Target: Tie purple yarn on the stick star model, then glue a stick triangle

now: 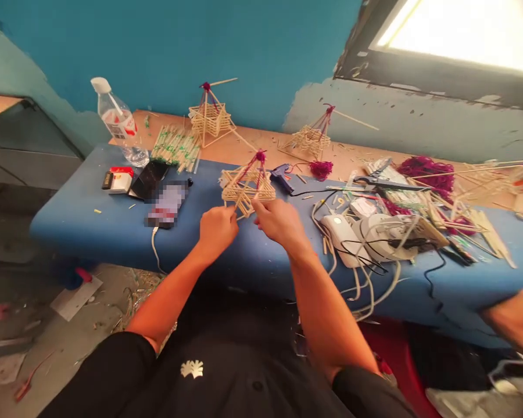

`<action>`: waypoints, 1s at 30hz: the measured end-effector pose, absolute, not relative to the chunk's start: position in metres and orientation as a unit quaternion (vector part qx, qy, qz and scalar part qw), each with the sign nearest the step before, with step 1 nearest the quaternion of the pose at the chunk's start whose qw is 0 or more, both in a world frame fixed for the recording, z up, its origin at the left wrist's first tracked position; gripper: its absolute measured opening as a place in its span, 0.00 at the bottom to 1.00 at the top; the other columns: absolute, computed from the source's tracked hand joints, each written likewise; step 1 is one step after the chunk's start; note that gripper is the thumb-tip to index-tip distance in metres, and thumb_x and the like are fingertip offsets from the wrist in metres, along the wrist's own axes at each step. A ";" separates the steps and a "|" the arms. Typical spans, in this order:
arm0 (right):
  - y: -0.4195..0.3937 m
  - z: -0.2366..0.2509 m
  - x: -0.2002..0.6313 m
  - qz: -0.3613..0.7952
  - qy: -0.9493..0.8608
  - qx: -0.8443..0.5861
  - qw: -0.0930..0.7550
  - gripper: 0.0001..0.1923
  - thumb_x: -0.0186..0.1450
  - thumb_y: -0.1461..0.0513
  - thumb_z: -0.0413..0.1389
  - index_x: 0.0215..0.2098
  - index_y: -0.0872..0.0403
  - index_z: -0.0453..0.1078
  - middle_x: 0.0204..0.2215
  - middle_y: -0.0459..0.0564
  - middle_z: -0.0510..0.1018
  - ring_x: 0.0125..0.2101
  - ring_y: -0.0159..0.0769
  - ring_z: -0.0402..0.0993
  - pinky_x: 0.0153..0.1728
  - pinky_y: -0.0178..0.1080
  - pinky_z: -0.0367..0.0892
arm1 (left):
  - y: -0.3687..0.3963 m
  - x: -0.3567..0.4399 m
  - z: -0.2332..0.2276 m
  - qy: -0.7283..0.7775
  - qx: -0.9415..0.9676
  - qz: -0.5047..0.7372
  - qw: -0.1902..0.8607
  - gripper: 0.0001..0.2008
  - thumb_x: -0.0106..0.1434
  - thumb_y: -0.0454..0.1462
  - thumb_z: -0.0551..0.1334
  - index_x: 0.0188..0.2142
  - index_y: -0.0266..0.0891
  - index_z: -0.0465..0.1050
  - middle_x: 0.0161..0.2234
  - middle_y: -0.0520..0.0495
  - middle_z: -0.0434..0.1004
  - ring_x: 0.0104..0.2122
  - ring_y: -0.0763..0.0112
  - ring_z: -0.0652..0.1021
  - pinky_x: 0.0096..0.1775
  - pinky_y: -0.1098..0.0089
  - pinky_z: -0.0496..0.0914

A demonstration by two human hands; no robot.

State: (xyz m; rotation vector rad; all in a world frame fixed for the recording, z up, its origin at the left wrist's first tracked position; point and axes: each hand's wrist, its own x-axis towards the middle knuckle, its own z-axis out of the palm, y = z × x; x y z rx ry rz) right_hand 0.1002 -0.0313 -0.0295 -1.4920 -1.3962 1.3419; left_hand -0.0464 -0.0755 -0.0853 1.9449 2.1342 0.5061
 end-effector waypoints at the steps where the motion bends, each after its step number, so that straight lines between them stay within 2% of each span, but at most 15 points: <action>1: -0.035 -0.022 0.103 0.480 -0.565 -0.581 0.337 0.20 0.61 0.65 0.67 0.16 0.51 0.64 0.18 0.51 0.67 0.48 0.53 0.79 0.57 0.53 0.74 | -0.080 -0.047 -0.089 0.723 0.662 0.165 0.107 0.15 0.75 0.35 0.57 0.48 0.43 0.83 0.45 0.41 0.88 0.48 0.55 0.84 0.47 0.63 0.72; 3: -0.032 0.000 0.106 0.409 -0.640 -0.564 0.324 0.14 0.58 0.67 0.67 0.19 0.51 0.71 0.23 0.52 0.72 0.52 0.55 0.76 0.65 0.56 0.67 | -0.085 -0.047 -0.094 0.722 0.665 0.156 0.109 0.16 0.76 0.35 0.55 0.52 0.44 0.82 0.47 0.41 0.87 0.50 0.57 0.83 0.48 0.64 0.72; 4: -0.026 0.012 0.105 0.302 -0.748 -0.517 0.287 0.08 0.62 0.64 0.64 0.25 0.50 0.76 0.27 0.52 0.77 0.50 0.54 0.77 0.63 0.58 0.68 | -0.085 -0.047 -0.095 0.722 0.665 0.154 0.110 0.16 0.77 0.35 0.54 0.52 0.43 0.82 0.47 0.40 0.87 0.51 0.57 0.83 0.48 0.64 0.72; 5: -0.017 0.023 0.102 0.210 -0.829 -0.453 0.253 0.07 0.65 0.63 0.61 0.31 0.50 0.80 0.32 0.53 0.81 0.48 0.51 0.78 0.61 0.59 0.69 | -0.085 -0.047 -0.096 0.722 0.666 0.153 0.111 0.17 0.77 0.35 0.54 0.53 0.43 0.82 0.47 0.40 0.87 0.51 0.57 0.83 0.48 0.64 0.72; 7: 0.006 0.039 0.094 0.111 -0.909 -0.345 0.206 0.09 0.67 0.63 0.59 0.32 0.52 0.82 0.39 0.54 0.83 0.50 0.48 0.77 0.60 0.56 0.70 | -0.085 -0.048 -0.097 0.721 0.666 0.153 0.116 0.17 0.78 0.35 0.53 0.53 0.42 0.81 0.47 0.40 0.86 0.51 0.56 0.82 0.47 0.64 0.72; 10: 0.044 0.038 0.077 0.084 -0.949 -0.245 0.179 0.16 0.70 0.63 0.60 0.24 0.54 0.78 0.29 0.47 0.79 0.56 0.42 0.74 0.65 0.53 0.65 | -0.085 -0.048 -0.098 0.719 0.665 0.160 0.123 0.17 0.78 0.34 0.53 0.53 0.42 0.81 0.46 0.39 0.86 0.51 0.56 0.82 0.45 0.64 0.72; 12: 0.067 0.024 0.065 0.087 -0.948 -0.237 0.195 0.25 0.74 0.64 0.55 0.18 0.56 0.71 0.20 0.45 0.72 0.51 0.35 0.75 0.64 0.51 0.65 | -0.085 -0.048 -0.099 0.721 0.661 0.166 0.125 0.16 0.78 0.36 0.54 0.52 0.41 0.82 0.46 0.39 0.86 0.51 0.55 0.82 0.44 0.63 0.71; 14: 0.086 0.005 0.056 0.145 -0.925 -0.273 0.222 0.27 0.74 0.68 0.57 0.15 0.58 0.66 0.15 0.43 0.66 0.46 0.30 0.76 0.62 0.47 0.68 | -0.085 -0.047 -0.100 0.725 0.655 0.171 0.126 0.16 0.79 0.39 0.54 0.50 0.41 0.82 0.45 0.39 0.86 0.50 0.54 0.82 0.42 0.63 0.71; 16: 0.101 -0.012 0.050 0.252 -0.866 -0.353 0.249 0.28 0.71 0.72 0.61 0.14 0.58 0.62 0.14 0.43 0.64 0.45 0.31 0.78 0.60 0.44 0.72 | -0.085 -0.047 -0.102 0.729 0.650 0.174 0.125 0.18 0.80 0.41 0.53 0.47 0.41 0.83 0.44 0.39 0.86 0.50 0.55 0.83 0.41 0.64 0.70; 18: 0.112 -0.024 0.046 0.349 -0.784 -0.419 0.296 0.28 0.70 0.72 0.61 0.14 0.58 0.60 0.14 0.44 0.64 0.46 0.34 0.80 0.58 0.44 0.75 | -0.084 -0.047 -0.103 0.729 0.650 0.175 0.122 0.18 0.81 0.42 0.52 0.46 0.42 0.82 0.44 0.40 0.86 0.50 0.56 0.83 0.40 0.64 0.69; 20: 0.116 -0.028 0.046 0.397 -0.744 -0.436 0.314 0.27 0.70 0.73 0.61 0.15 0.59 0.61 0.15 0.45 0.65 0.49 0.37 0.81 0.60 0.45 0.75 | -0.084 -0.047 -0.104 0.728 0.652 0.174 0.119 0.18 0.81 0.42 0.52 0.47 0.43 0.82 0.44 0.40 0.86 0.50 0.57 0.82 0.40 0.64 0.68; 24: 0.110 -0.016 0.050 0.364 -0.818 -0.373 0.243 0.23 0.61 0.81 0.61 0.15 0.59 0.64 0.18 0.45 0.66 0.55 0.39 0.78 0.71 0.48 0.63 | -0.082 -0.047 -0.104 0.729 0.655 0.164 0.117 0.19 0.81 0.41 0.51 0.48 0.43 0.82 0.43 0.40 0.86 0.49 0.56 0.82 0.39 0.64 0.68; 26: 0.108 -0.009 0.054 0.338 -0.846 -0.343 0.228 0.21 0.59 0.81 0.62 0.15 0.59 0.65 0.18 0.45 0.67 0.57 0.41 0.77 0.74 0.50 0.58 | -0.082 -0.047 -0.102 0.729 0.655 0.158 0.117 0.19 0.81 0.40 0.51 0.48 0.43 0.82 0.43 0.40 0.86 0.48 0.56 0.83 0.39 0.64 0.67; 28: 0.110 -0.004 0.060 0.337 -0.848 -0.334 0.236 0.21 0.61 0.78 0.64 0.16 0.58 0.67 0.19 0.45 0.69 0.58 0.43 0.77 0.74 0.51 0.58 | -0.082 -0.047 -0.101 0.731 0.655 0.152 0.116 0.19 0.81 0.40 0.51 0.48 0.43 0.82 0.43 0.40 0.86 0.48 0.56 0.83 0.39 0.64 0.67; 30: 0.117 -0.003 0.067 0.355 -0.835 -0.339 0.249 0.20 0.63 0.76 0.64 0.17 0.58 0.69 0.21 0.45 0.73 0.57 0.43 0.78 0.72 0.49 0.63 | -0.082 -0.047 -0.100 0.733 0.654 0.148 0.115 0.19 0.81 0.40 0.51 0.49 0.43 0.82 0.43 0.39 0.86 0.48 0.56 0.83 0.39 0.65 0.67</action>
